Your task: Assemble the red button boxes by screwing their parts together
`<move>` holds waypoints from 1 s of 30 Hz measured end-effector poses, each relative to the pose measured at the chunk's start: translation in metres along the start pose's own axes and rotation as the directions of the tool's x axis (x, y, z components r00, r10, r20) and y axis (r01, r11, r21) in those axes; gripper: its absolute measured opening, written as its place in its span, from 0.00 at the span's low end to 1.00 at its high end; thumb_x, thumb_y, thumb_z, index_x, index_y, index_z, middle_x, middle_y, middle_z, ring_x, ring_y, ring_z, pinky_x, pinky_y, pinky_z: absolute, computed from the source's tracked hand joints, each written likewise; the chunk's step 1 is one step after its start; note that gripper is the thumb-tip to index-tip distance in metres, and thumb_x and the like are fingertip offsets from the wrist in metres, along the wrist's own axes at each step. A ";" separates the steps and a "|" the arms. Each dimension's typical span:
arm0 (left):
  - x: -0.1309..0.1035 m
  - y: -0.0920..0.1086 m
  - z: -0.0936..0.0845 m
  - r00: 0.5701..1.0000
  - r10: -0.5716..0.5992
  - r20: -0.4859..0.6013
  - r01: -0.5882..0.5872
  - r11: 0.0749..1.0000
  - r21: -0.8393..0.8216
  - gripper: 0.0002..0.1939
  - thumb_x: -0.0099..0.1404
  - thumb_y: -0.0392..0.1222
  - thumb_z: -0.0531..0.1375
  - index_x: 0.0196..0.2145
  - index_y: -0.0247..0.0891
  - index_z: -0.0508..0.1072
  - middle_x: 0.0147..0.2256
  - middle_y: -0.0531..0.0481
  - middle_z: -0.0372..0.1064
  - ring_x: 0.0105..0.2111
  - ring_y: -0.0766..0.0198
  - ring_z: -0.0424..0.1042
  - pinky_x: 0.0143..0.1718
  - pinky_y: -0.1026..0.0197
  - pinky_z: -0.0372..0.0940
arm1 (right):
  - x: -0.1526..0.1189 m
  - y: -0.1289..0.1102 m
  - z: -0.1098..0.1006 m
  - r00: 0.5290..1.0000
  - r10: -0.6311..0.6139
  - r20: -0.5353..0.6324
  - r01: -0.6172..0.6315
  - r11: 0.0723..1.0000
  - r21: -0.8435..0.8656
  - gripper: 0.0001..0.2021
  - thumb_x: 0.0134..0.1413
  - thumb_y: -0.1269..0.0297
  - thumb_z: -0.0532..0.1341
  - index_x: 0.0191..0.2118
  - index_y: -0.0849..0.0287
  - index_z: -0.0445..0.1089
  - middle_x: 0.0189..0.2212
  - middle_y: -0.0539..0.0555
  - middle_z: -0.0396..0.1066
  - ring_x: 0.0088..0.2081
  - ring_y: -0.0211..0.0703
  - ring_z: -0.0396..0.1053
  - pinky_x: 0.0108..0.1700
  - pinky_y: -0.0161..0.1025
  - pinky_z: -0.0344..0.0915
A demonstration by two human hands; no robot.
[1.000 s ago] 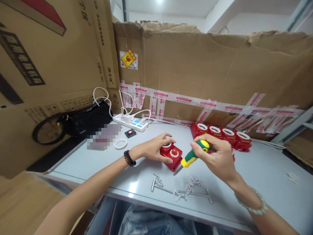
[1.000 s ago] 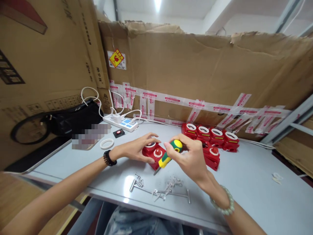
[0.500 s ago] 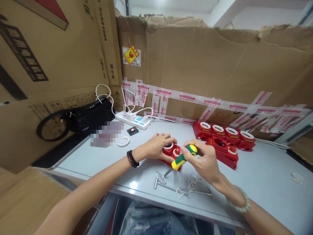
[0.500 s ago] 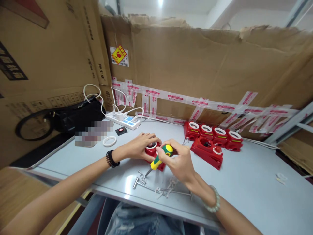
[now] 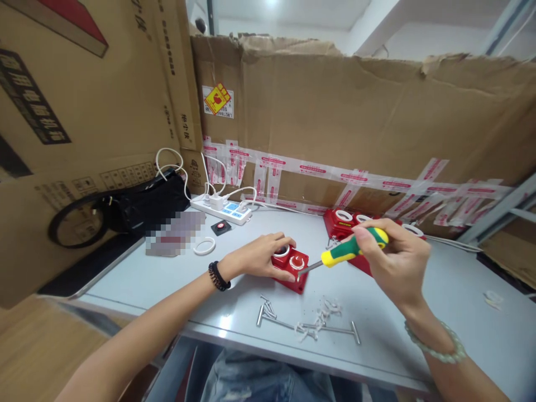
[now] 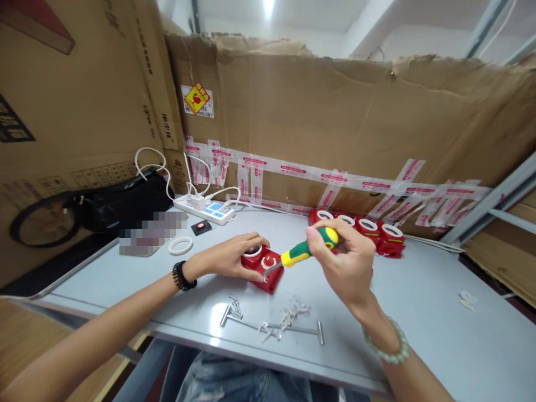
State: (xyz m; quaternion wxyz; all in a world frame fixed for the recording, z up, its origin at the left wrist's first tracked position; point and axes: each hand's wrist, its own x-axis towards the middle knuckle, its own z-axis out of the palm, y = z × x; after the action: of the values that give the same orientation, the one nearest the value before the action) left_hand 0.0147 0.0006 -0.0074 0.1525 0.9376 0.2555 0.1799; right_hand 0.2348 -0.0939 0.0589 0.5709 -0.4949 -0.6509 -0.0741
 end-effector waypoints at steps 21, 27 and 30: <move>0.002 0.003 0.002 0.999 -0.043 0.001 0.043 0.997 0.059 0.32 0.52 0.68 0.58 0.46 0.43 0.64 0.39 0.48 0.64 0.33 0.60 0.66 0.35 0.60 0.57 | 0.015 0.030 0.010 0.998 0.017 -0.067 -0.022 0.997 -0.068 0.07 0.50 0.61 0.61 0.26 0.58 0.69 0.19 0.47 0.65 0.20 0.34 0.60 0.22 0.33 0.57; 0.002 0.004 0.001 0.999 -0.053 0.009 0.053 0.997 0.065 0.32 0.52 0.68 0.58 0.46 0.43 0.64 0.38 0.49 0.64 0.33 0.60 0.65 0.35 0.60 0.58 | 0.016 0.029 0.009 0.997 0.028 -0.072 -0.031 0.999 -0.042 0.06 0.49 0.63 0.62 0.26 0.58 0.69 0.18 0.46 0.63 0.20 0.33 0.59 0.22 0.33 0.57; 0.002 0.004 0.001 0.998 -0.055 0.008 0.054 0.997 0.061 0.32 0.52 0.68 0.58 0.46 0.43 0.64 0.38 0.49 0.64 0.33 0.60 0.65 0.35 0.60 0.58 | 0.016 0.029 0.009 0.997 0.033 -0.065 -0.036 0.999 -0.038 0.06 0.49 0.63 0.62 0.26 0.58 0.69 0.19 0.46 0.63 0.20 0.33 0.59 0.22 0.33 0.57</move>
State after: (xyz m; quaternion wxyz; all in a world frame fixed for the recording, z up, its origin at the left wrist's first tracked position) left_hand 0.0190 -0.0017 -0.0064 0.1300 0.9353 0.2856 0.1634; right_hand 0.2523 -0.0643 0.0551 0.5830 -0.5145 -0.6219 -0.0928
